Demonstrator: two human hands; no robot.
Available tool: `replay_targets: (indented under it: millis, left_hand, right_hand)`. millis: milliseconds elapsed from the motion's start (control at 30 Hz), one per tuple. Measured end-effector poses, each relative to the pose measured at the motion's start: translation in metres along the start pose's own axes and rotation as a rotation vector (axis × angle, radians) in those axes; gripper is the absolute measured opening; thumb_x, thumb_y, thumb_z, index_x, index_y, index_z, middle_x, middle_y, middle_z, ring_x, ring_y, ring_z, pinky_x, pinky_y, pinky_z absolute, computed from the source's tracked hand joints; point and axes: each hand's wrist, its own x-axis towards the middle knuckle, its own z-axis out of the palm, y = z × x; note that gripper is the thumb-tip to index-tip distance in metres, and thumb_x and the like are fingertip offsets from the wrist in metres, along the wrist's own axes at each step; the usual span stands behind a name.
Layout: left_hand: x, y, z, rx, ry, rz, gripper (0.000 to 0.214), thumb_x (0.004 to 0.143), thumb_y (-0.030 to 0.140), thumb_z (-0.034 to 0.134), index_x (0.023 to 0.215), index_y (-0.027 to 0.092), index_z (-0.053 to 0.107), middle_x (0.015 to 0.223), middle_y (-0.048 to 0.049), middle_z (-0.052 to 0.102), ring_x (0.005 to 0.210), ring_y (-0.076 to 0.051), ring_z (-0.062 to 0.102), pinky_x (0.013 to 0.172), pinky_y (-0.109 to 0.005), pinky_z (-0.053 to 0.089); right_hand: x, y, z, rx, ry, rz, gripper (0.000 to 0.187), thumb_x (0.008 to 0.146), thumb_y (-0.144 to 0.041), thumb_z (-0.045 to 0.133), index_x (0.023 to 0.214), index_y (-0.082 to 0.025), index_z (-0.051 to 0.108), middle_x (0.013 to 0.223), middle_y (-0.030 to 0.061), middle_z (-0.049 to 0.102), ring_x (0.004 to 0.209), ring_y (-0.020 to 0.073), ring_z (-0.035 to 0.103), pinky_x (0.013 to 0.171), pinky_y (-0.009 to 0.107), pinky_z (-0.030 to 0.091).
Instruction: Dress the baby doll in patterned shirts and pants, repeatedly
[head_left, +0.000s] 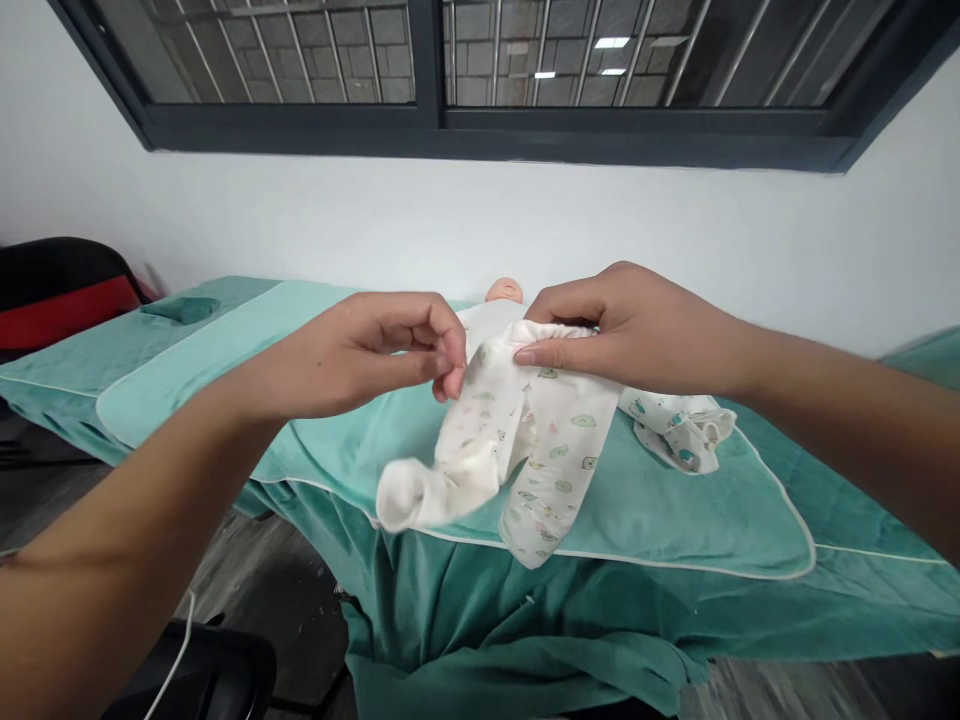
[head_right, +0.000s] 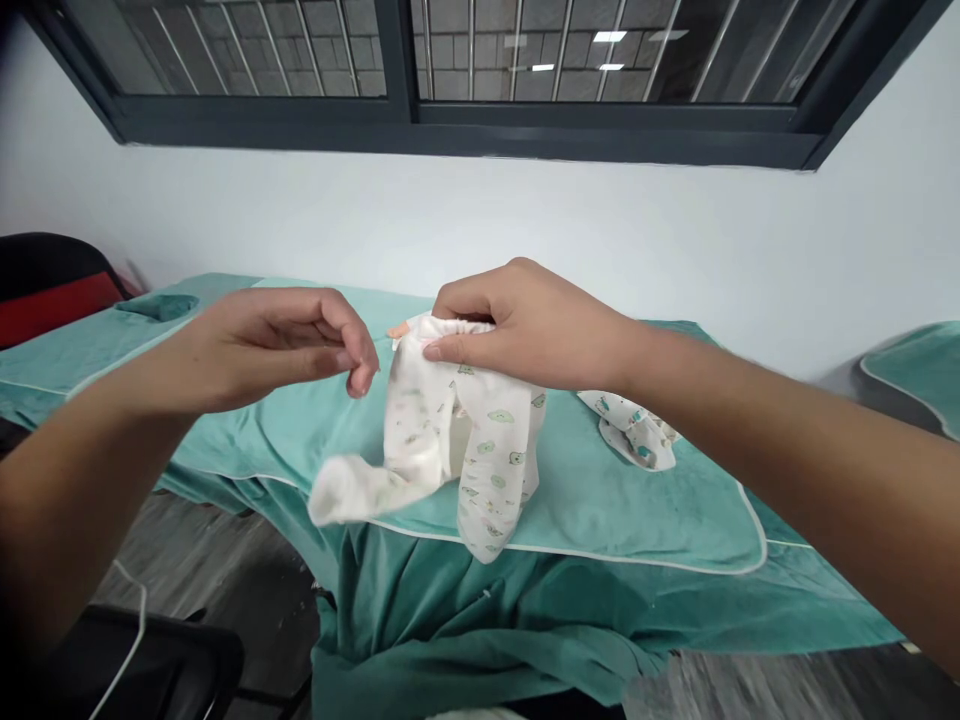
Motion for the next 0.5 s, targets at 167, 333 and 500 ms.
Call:
replay_targets:
  millis: [167, 333, 500]
  left_hand:
    - [0.013, 0.003, 0.01, 0.039, 0.282, 0.129, 0.03, 0.085, 0.034, 0.075, 0.112, 0.024, 0.067, 0.114, -0.006, 0.071, 0.11, -0.022, 0.067, 0.094, -0.036, 0.058]
    - [0.021, 0.004, 0.013, 0.052, 0.137, 0.046, 0.033, 0.088, 0.049, 0.069, 0.11, 0.024, 0.068, 0.107, -0.0052, 0.073, 0.108, -0.025, 0.069, 0.086, -0.036, 0.059]
    - [0.016, -0.008, 0.003, -0.049, 0.052, -0.026, 0.031, 0.079, 0.049, 0.077, 0.09, 0.024, 0.061, 0.072, 0.0015, 0.066, 0.067, -0.016, 0.065, 0.057, -0.028, 0.051]
  right_hand:
    - [0.003, -0.004, 0.003, 0.001, 0.01, -0.109, 0.028, 0.09, -0.049, 0.064, 0.084, -0.023, 0.071, 0.069, -0.003, 0.06, 0.07, 0.0141, 0.053, 0.064, 0.028, 0.033]
    - [0.006, -0.012, 0.0, 0.045, 0.099, -0.162, 0.032, 0.089, -0.055, 0.066, 0.089, -0.023, 0.073, 0.075, -0.0022, 0.064, 0.073, 0.014, 0.057, 0.065, 0.028, 0.036]
    - [0.005, -0.018, -0.003, 0.081, 0.081, -0.143, 0.039, 0.084, -0.062, 0.071, 0.084, -0.023, 0.072, 0.073, -0.0019, 0.062, 0.069, 0.0136, 0.054, 0.062, 0.028, 0.035]
